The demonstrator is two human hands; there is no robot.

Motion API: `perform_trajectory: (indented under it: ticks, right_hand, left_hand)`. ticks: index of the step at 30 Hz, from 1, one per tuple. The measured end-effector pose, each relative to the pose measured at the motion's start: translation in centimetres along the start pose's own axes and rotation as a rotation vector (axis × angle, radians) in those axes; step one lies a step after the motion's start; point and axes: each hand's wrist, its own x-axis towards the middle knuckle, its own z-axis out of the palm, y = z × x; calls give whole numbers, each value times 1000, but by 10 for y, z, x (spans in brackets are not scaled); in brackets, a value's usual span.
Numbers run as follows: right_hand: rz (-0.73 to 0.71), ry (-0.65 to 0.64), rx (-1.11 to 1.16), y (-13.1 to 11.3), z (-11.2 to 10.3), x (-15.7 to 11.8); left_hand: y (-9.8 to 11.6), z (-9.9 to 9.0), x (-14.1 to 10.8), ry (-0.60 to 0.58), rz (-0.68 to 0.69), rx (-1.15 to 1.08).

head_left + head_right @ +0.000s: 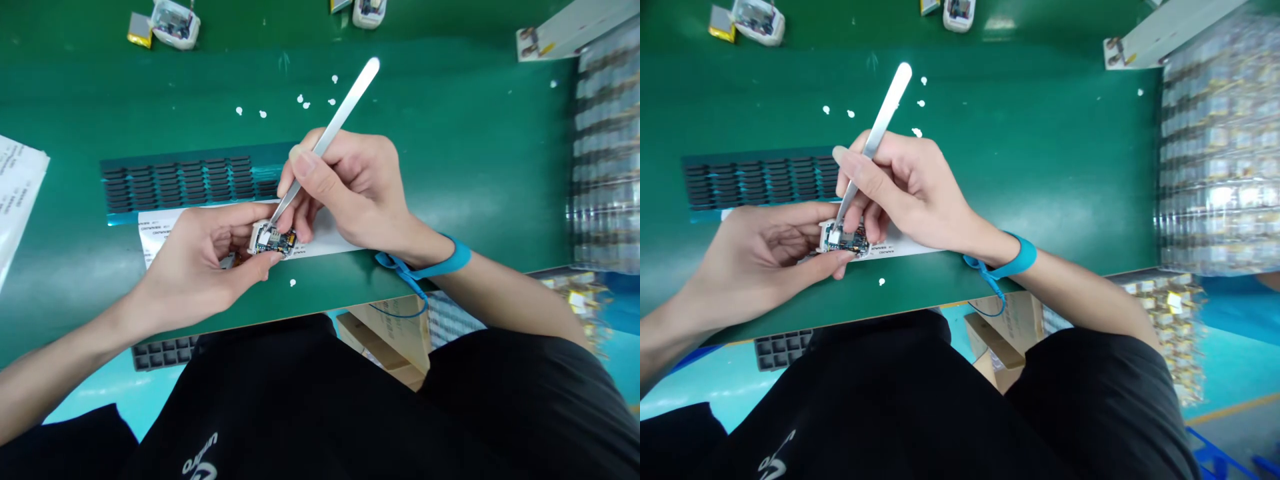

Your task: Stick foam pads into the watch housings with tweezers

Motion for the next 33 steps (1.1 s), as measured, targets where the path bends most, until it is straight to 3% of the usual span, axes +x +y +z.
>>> perform_trajectory:
  ticks: [14, 20, 24, 26, 28, 33]
  right_hand:
    - [-1, 13, -94, 4, 1, 1]
    - [-189, 35, -152, -1, 0, 0]
    - [-529, 213, -387, 0, -22, 12]
    - [-493, 114, -670, 1, -34, 16]
    - [-403, 6, -843, 1, -41, 18]
    - [-358, -46, -897, 3, -41, 16]
  left_hand:
    - [-2, 3, -3, 26, 53, 16]
    - [-8, -4, -2, 28, 92, 128]
    - [-3, -18, -5, 184, 152, 294]
    - [-3, -24, -5, 279, 176, 367]
    - [-6, -27, -2, 300, 213, 460]
    - [-23, -28, 6, 175, 287, 780]
